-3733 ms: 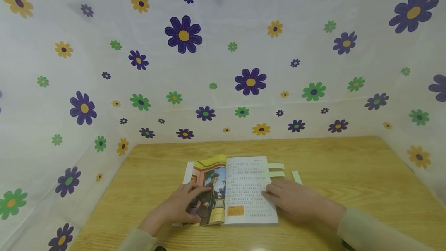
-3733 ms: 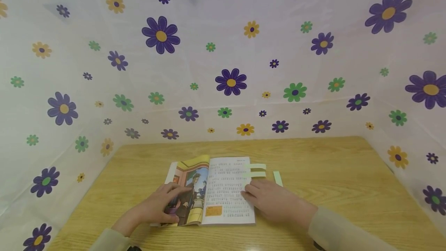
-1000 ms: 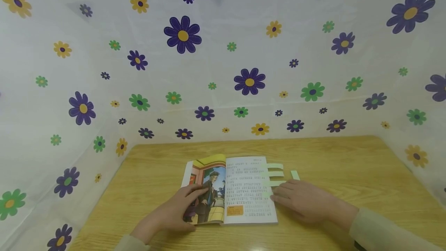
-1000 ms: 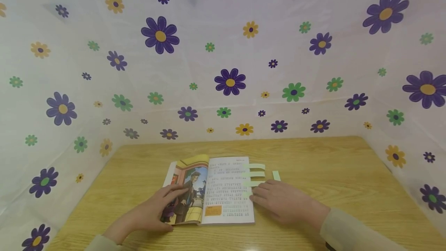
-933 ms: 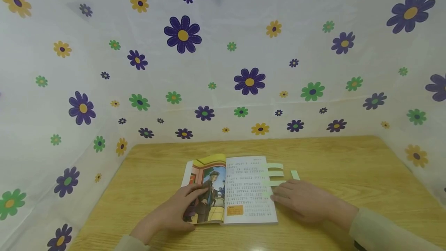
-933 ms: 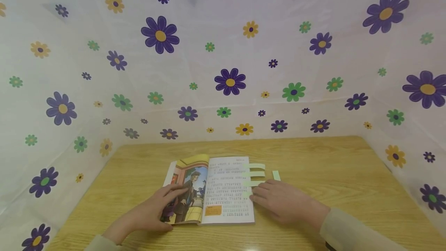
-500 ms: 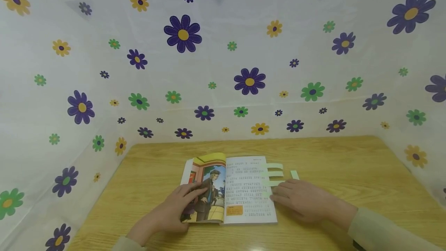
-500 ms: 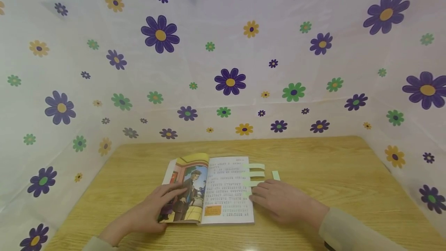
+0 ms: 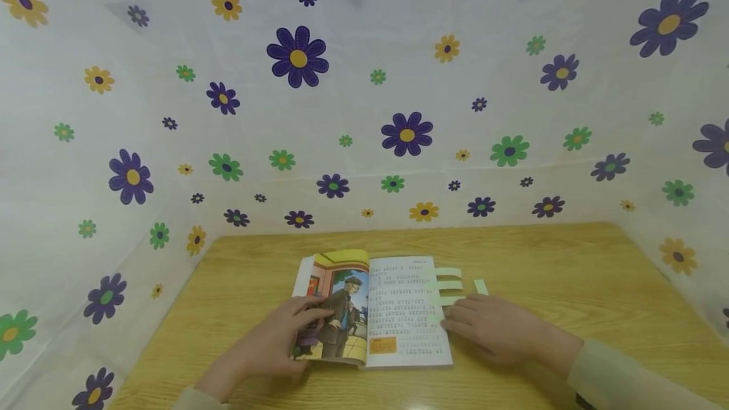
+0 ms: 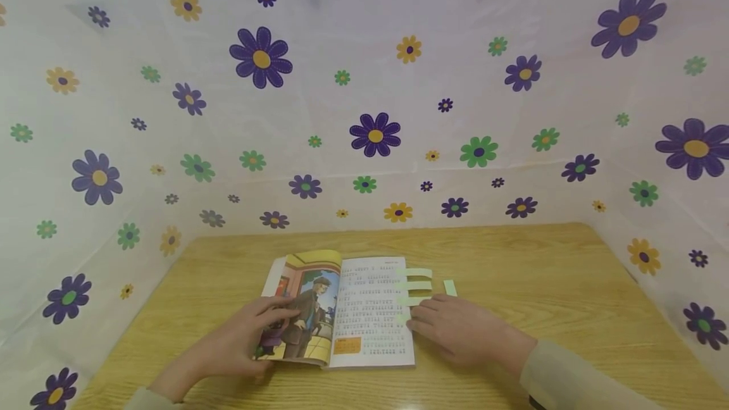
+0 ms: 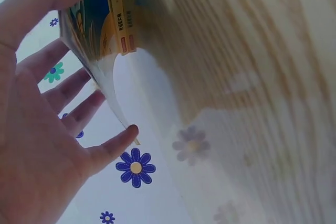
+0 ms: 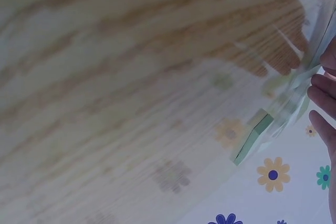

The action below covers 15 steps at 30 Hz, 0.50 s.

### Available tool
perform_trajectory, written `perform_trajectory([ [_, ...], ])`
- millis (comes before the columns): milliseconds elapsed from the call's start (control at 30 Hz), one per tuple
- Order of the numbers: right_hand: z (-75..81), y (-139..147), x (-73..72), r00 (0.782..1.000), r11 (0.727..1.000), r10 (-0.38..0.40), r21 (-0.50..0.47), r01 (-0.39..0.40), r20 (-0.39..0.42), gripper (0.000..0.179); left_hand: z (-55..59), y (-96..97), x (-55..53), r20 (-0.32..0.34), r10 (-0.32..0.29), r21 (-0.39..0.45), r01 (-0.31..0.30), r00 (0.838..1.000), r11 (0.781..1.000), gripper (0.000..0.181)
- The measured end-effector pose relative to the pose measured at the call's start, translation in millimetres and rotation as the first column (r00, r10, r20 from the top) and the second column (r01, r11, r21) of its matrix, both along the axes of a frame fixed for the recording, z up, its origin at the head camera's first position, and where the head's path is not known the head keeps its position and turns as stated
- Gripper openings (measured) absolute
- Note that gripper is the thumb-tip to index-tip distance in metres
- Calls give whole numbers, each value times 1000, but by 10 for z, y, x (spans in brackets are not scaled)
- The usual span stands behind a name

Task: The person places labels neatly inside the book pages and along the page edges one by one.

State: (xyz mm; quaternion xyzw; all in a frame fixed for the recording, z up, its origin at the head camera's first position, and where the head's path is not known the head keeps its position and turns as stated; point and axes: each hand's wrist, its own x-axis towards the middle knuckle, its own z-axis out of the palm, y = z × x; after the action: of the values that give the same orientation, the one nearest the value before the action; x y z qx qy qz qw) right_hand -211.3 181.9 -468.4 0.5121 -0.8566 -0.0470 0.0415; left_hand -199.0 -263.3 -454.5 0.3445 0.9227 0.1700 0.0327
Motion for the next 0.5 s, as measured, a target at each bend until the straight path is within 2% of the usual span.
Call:
perform_trajectory([
  [100,-3,-3,-6,1000,1000,-5,8,5,2,45,26,-3,6,-44,-4,-7,3,999,1000,75],
  [300,-4,-11,-15,1000,1000,-7,13,7,-1,44,85,-8,21,-85,7,-20,-9,996,1000,69],
  [500,8,-19,-23,999,1000,8,1,-8,-39,43,143,9,25,-165,-7,-18,4,986,1000,60],
])
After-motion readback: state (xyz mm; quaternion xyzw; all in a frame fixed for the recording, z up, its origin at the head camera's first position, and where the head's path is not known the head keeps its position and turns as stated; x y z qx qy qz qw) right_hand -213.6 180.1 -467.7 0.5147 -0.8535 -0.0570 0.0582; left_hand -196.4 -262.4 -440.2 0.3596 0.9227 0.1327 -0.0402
